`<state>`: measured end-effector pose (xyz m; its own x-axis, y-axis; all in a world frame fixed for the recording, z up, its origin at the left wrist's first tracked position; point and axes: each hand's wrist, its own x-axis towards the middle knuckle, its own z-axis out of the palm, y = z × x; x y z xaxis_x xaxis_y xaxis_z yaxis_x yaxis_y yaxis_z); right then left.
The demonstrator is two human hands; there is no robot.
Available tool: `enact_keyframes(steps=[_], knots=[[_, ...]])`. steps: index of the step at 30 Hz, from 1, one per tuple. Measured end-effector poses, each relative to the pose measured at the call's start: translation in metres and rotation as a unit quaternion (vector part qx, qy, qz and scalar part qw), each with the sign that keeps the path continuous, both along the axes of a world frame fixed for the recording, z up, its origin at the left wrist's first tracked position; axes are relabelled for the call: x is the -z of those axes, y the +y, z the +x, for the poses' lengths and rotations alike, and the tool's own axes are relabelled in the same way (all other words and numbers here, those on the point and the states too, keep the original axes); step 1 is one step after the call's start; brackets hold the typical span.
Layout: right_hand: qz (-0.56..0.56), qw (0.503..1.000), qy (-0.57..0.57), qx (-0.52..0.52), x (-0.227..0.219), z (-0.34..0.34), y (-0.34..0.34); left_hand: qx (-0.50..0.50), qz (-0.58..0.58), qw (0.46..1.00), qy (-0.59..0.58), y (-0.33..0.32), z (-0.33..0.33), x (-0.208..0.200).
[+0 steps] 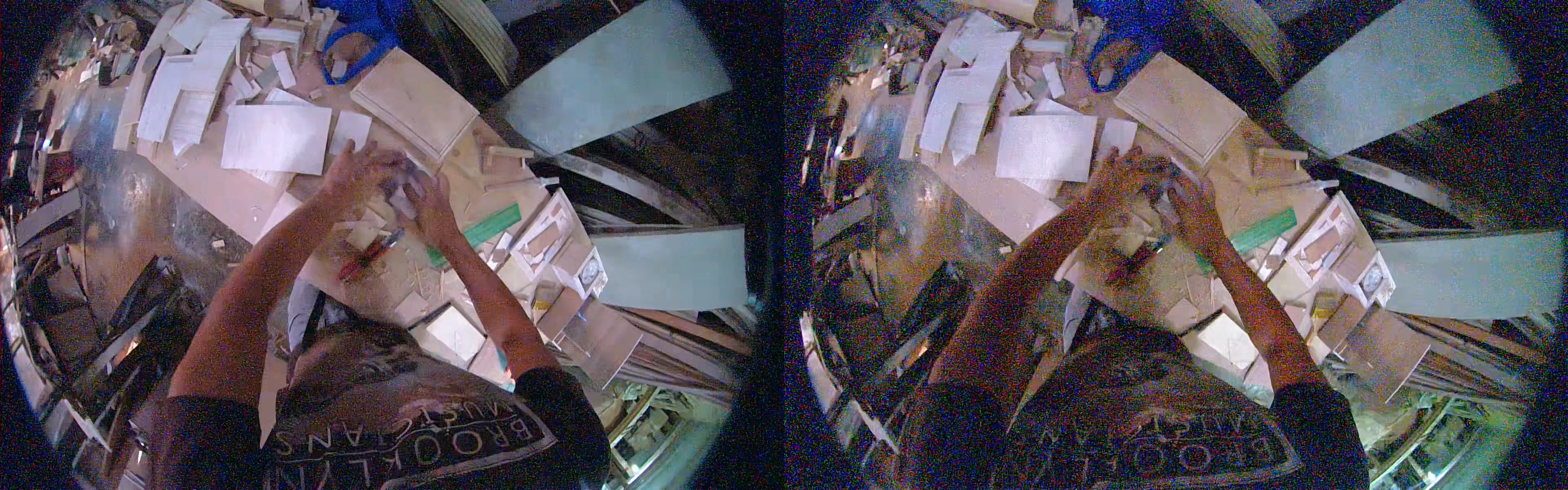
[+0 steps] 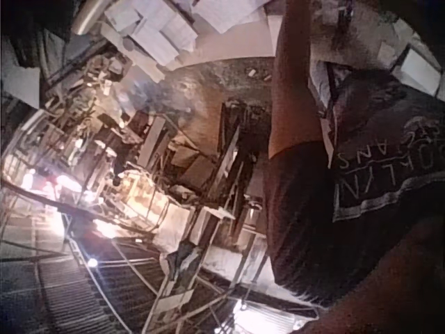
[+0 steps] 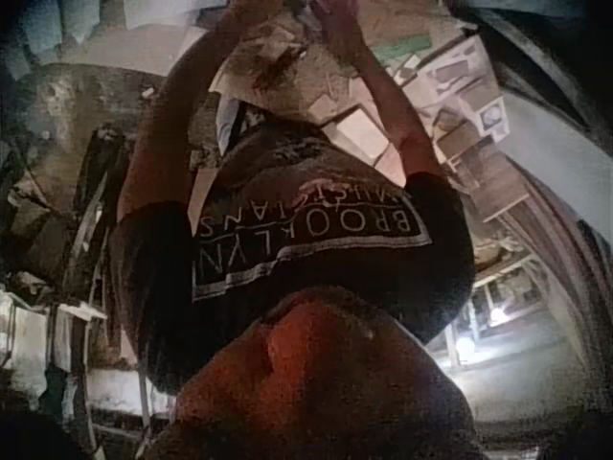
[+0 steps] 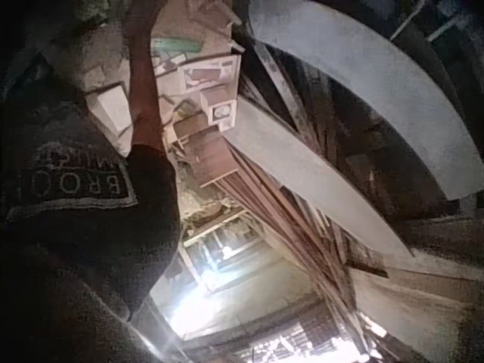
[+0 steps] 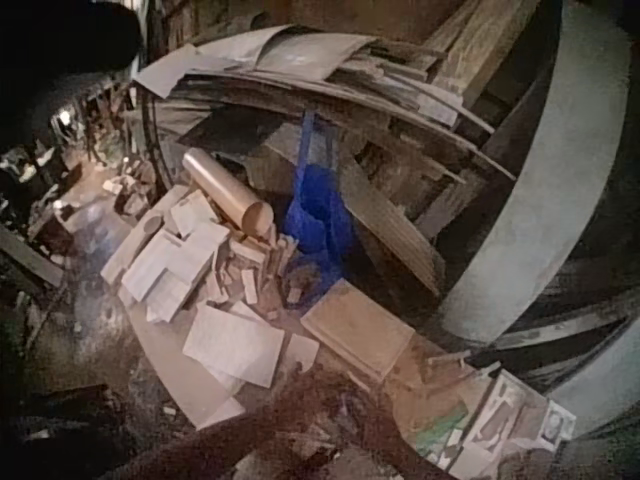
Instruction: Assemble small wooden panels into a box-like structure and apply adhesive.
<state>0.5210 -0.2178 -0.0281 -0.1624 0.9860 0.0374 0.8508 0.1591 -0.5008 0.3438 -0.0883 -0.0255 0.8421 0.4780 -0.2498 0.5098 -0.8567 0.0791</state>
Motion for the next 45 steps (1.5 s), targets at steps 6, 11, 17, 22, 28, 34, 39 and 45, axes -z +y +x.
enact_keyframes(steps=[6,11,17,22,28,34,39,45], knots=[[0.064,0.987,-0.135,-0.052,0.016,0.002,-0.001,0.007,0.026,1.000,-0.015,-0.003,-0.006,0.003],[0.019,0.995,-0.086,-0.042,0.016,0.002,-0.005,0.023,-0.007,1.000,0.013,-0.002,-0.006,-0.001],[0.019,0.990,-0.142,-0.016,0.009,0.004,-0.006,0.010,0.032,0.991,-0.132,-0.003,-0.003,0.002],[-0.045,0.998,-0.050,0.002,0.020,0.003,0.004,-0.003,-0.020,0.995,-0.101,-0.004,-0.002,-0.003],[0.014,0.994,-0.096,-0.041,0.021,0.006,-0.003,0.030,0.057,0.995,-0.081,-0.001,-0.005,0.003],[0.072,0.991,-0.110,-0.030,0.010,0.003,-0.008,-0.008,0.022,0.997,-0.077,-0.002,-0.002,0.006],[0.018,0.999,-0.042,0.002,0.008,-0.001,-0.007,-0.011,-0.027,0.996,-0.086,0.001,0.000,-0.013],[0.023,0.995,-0.093,-0.009,0.005,0.000,0.001,0.022,0.018,0.996,-0.088,-0.004,-0.004,-0.027]])
